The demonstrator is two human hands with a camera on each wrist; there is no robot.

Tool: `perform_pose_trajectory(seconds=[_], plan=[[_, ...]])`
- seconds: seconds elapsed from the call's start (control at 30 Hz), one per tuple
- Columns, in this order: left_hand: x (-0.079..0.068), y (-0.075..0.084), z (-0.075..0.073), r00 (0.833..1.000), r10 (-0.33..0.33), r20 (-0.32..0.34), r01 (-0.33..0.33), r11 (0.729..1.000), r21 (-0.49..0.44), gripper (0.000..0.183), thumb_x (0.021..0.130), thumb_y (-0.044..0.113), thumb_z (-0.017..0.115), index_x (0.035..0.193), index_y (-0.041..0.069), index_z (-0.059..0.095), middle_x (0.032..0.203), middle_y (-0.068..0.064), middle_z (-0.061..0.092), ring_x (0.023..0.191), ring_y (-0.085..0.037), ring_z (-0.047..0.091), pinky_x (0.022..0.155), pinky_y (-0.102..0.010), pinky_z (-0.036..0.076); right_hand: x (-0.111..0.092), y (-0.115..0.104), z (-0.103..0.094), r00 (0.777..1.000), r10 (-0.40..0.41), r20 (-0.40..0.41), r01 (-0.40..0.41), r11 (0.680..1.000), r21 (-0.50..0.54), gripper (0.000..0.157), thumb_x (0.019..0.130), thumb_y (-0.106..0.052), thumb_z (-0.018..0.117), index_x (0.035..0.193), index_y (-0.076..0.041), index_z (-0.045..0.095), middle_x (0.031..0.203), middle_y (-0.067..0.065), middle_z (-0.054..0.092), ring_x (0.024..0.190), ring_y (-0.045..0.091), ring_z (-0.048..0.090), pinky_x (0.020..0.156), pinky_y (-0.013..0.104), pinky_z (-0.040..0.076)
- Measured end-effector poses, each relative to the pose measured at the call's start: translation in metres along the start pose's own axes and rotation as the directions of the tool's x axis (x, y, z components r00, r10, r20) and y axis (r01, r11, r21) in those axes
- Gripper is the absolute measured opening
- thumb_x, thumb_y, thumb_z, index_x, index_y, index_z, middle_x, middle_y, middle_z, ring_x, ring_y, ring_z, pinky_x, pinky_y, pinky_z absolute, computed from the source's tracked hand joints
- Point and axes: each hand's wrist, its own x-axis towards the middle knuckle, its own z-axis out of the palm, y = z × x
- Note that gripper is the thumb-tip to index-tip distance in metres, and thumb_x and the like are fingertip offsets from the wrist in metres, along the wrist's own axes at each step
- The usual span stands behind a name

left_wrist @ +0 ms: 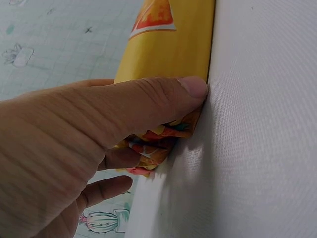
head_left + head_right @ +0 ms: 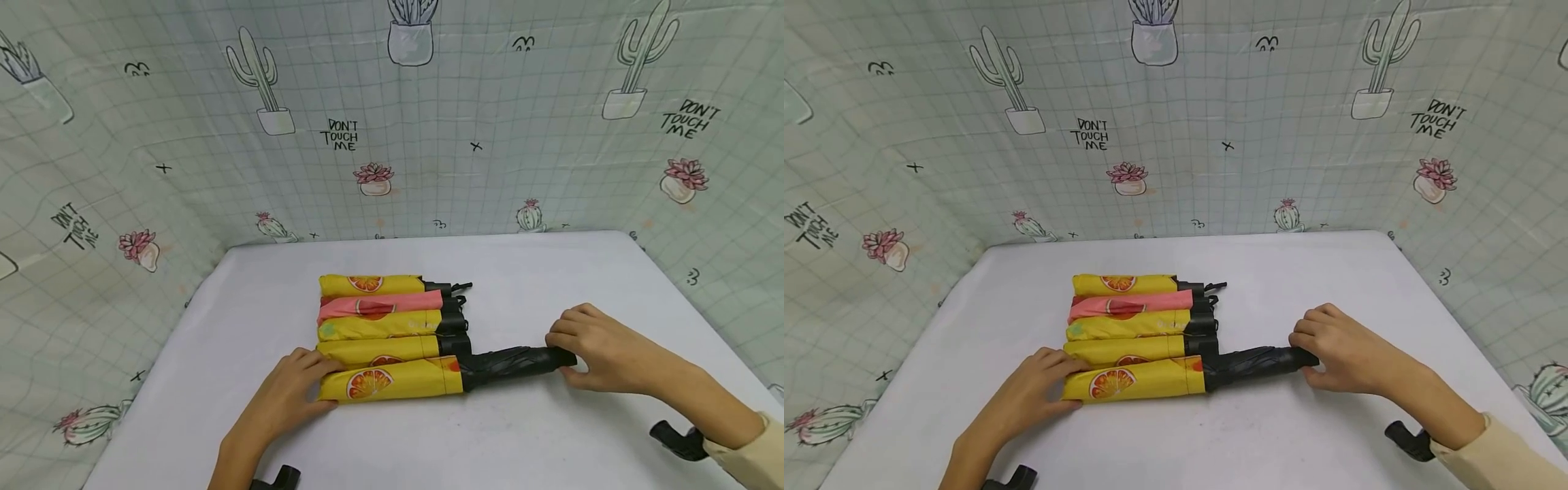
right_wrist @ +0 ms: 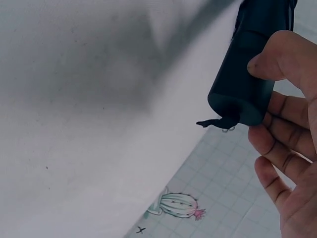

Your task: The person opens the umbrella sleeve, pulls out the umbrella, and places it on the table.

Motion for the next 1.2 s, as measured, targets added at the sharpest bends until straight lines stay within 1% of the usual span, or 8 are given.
perform_pose_trajectory(seconds=[0.17, 0.27, 0.4, 0.67, 0.93, 1.1, 1.2], plan=[[0.001, 0.0, -0.001, 1.0, 0.009, -0.007, -0.009, 1.0, -0.003, 0.051, 0.075, 0.034, 0.089, 0.12, 0.023, 0.069, 0.118, 0.008, 0.064, 0.108, -0.016, 0.052, 0.092, -0.042, 0.047, -0.001, 0.002, -0.006, 1.0, 0.006, -0.014, -0.006, 1.0, -0.011, 0.035, 0.059, -0.016, 0.078, 0.092, -0.009, 0.069, 0.091, -0.006, 0.063, 0.087, 0.016, 0.056, 0.088, 0.032, 0.036], [0.002, 0.0, -0.001, 1.0, 0.008, -0.012, -0.008, 1.0, -0.006, 0.051, 0.074, 0.033, 0.09, 0.119, 0.023, 0.069, 0.118, 0.007, 0.065, 0.107, -0.017, 0.053, 0.091, -0.042, 0.047, -0.003, 0.004, -0.009, 1.0, 0.007, -0.004, -0.007, 1.0, -0.022, 0.035, 0.059, -0.016, 0.078, 0.092, -0.009, 0.069, 0.091, -0.006, 0.064, 0.088, 0.016, 0.056, 0.087, 0.033, 0.037], [0.001, 0.001, -0.001, 1.0, 0.01, -0.004, -0.01, 1.0, -0.012, 0.051, 0.074, 0.033, 0.09, 0.119, 0.022, 0.07, 0.116, 0.007, 0.065, 0.107, -0.017, 0.053, 0.09, -0.043, 0.048, -0.007, 0.006, -0.009, 1.0, 0.003, 0.007, -0.003, 1.0, -0.026, 0.035, 0.06, -0.018, 0.079, 0.092, -0.01, 0.069, 0.091, -0.006, 0.064, 0.088, 0.016, 0.057, 0.088, 0.032, 0.036], [0.001, 0.001, -0.001, 1.0, 0.006, -0.01, -0.006, 1.0, -0.004, 0.05, 0.074, 0.033, 0.09, 0.119, 0.023, 0.07, 0.116, 0.009, 0.065, 0.106, -0.015, 0.053, 0.091, -0.042, 0.047, -0.013, 0.011, -0.009, 1.0, -0.002, -0.009, 0.001, 1.0, -0.023, 0.034, 0.059, -0.017, 0.076, 0.091, -0.009, 0.069, 0.09, -0.006, 0.063, 0.087, 0.016, 0.056, 0.089, 0.032, 0.035], [-0.002, 0.0, -0.001, 1.0, 0.01, -0.01, -0.01, 1.0, -0.018, 0.05, 0.074, 0.033, 0.09, 0.119, 0.022, 0.069, 0.116, 0.008, 0.065, 0.106, -0.017, 0.053, 0.091, -0.043, 0.047, -0.016, 0.015, -0.011, 1.0, -0.008, 0.008, 0.008, 1.0, -0.022, 0.033, 0.061, -0.018, 0.076, 0.092, -0.01, 0.069, 0.091, -0.006, 0.063, 0.087, 0.015, 0.056, 0.088, 0.032, 0.036], [-0.002, -0.001, -0.001, 0.999, 0.018, -0.027, -0.018, 1.0, -0.01, 0.05, 0.073, 0.032, 0.091, 0.118, 0.023, 0.07, 0.116, 0.008, 0.065, 0.105, -0.016, 0.053, 0.09, -0.042, 0.048, -0.019, 0.018, -0.014, 1.0, 0.012, 0.023, -0.011, 0.999, -0.038, 0.035, 0.059, -0.018, 0.078, 0.092, -0.01, 0.07, 0.091, -0.007, 0.064, 0.087, 0.015, 0.057, 0.087, 0.033, 0.037], [-0.002, -0.001, -0.001, 0.999, 0.022, -0.029, -0.022, 1.0, -0.012, 0.051, 0.072, 0.032, 0.091, 0.118, 0.023, 0.07, 0.115, 0.009, 0.065, 0.105, -0.016, 0.053, 0.09, -0.041, 0.048, -0.023, 0.019, -0.014, 0.999, 0.018, 0.03, -0.016, 0.999, -0.045, 0.035, 0.06, -0.02, 0.079, 0.093, -0.011, 0.07, 0.091, -0.007, 0.064, 0.087, 0.016, 0.057, 0.086, 0.033, 0.038]])
